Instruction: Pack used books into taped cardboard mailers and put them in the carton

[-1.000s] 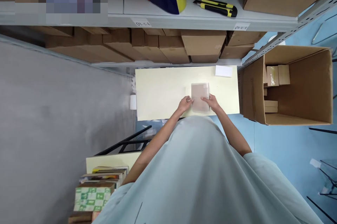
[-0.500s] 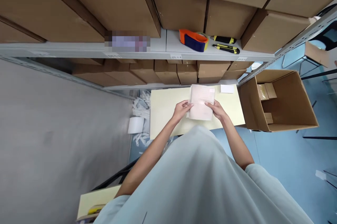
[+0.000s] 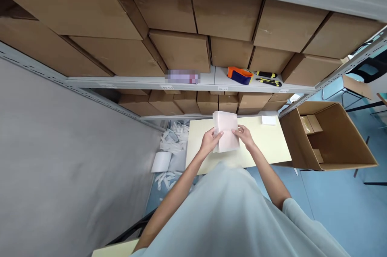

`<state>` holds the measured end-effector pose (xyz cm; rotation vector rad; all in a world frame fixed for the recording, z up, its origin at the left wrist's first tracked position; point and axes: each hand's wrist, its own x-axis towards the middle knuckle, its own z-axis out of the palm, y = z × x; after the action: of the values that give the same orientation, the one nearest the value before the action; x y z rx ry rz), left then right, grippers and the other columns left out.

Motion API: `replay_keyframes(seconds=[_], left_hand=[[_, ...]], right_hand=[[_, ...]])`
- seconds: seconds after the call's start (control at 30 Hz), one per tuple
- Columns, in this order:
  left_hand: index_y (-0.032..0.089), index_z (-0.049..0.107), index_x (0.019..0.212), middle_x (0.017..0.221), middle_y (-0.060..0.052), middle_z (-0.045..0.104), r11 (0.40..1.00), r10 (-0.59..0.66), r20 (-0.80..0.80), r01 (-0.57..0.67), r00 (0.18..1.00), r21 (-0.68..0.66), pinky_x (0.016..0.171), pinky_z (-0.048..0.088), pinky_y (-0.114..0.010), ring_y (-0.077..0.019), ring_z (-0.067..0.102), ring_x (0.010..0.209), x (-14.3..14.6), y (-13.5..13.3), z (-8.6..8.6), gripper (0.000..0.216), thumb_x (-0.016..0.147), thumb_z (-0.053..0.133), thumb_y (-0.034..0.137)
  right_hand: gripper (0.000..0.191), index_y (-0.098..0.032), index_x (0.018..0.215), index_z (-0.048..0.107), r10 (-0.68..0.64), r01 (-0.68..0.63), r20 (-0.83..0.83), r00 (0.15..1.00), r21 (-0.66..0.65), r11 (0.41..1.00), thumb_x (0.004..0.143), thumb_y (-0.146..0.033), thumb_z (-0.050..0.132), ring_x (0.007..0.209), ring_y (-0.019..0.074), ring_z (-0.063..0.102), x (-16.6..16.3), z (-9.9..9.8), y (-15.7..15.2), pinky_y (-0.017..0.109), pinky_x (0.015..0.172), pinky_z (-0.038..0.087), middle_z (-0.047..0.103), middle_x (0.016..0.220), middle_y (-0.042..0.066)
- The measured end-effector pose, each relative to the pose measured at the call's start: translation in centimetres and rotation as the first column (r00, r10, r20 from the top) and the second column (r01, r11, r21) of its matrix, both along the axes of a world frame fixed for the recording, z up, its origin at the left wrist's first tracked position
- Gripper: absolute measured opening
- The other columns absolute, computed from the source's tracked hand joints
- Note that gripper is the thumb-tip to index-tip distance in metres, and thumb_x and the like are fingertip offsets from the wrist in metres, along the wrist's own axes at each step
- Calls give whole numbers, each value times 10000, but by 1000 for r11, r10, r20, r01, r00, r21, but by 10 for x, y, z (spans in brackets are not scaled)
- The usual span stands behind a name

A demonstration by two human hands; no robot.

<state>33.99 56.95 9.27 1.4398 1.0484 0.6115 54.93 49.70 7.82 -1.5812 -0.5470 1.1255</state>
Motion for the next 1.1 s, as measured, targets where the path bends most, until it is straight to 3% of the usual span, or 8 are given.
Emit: replay_keyframes(seconds=[0.1,0.23,0.5,0.57,0.63,0.73,0.87,1.1], left_hand=[[230,784,1161,1067,-65,815,974,64,-264,-2,962,228,912,578,-374,-286,760,990,4,-5,15,337,951,683,474],[269,736,1413,1253,-96,763,910,56,-398,117,916,398,933,575,-369,-294,748,1082,21,-23,37,421,1029,569,310],[281,609,1607,1653,-132,550,858,-224,-284,326,933,397,1246,513,-474,-371,542,1521,51,-60,52,721,896,731,276],[291,679,1530,1680,-111,531,879,-206,-159,254,966,403,1259,506,-482,-348,542,1532,48,-52,45,582,948,669,300],[277,689,1500,1705,-120,503,917,8,-75,23,997,397,1264,495,-499,-344,510,1563,42,-37,35,526,981,647,349],[222,625,1535,1692,-178,513,953,247,-15,-240,969,186,1215,526,-503,-364,536,1536,34,-13,20,702,925,748,548],[164,772,1267,1247,-177,802,965,32,193,20,981,-260,999,629,-429,-346,752,1187,29,-4,14,767,789,821,762],[169,784,881,732,-42,745,941,136,292,-30,947,-338,764,610,-326,-226,732,779,43,-17,30,574,724,929,702]], right_hand=[[667,-232,1167,721,-8,-2,152,988,63,998,658,-593,957,1216,331,745,-18,5,6,505,1090,600,756,1363,170],[648,-256,1325,680,165,-187,128,978,186,964,826,-636,843,1210,295,746,-47,18,2,434,1034,619,734,1394,146],[552,-221,1002,699,39,-70,239,970,122,990,883,-759,715,895,246,721,-10,43,-6,338,807,589,777,949,58],[571,-219,946,701,87,-122,236,968,141,982,897,-788,671,877,247,706,14,46,-9,332,785,567,765,900,48],[600,-216,924,708,140,-171,208,968,142,975,907,-813,649,892,262,706,33,50,-14,342,797,562,764,885,48],[629,-215,934,733,206,-214,73,976,124,969,887,-840,684,954,299,725,48,54,-23,376,842,587,784,896,56],[659,-226,981,780,269,-261,-57,961,115,958,842,-869,732,1005,334,749,52,58,-30,424,890,614,807,914,60],[673,-225,992,783,289,-277,-100,952,112,954,812,-874,764,1032,332,760,61,54,-26,423,935,619,827,976,60]])
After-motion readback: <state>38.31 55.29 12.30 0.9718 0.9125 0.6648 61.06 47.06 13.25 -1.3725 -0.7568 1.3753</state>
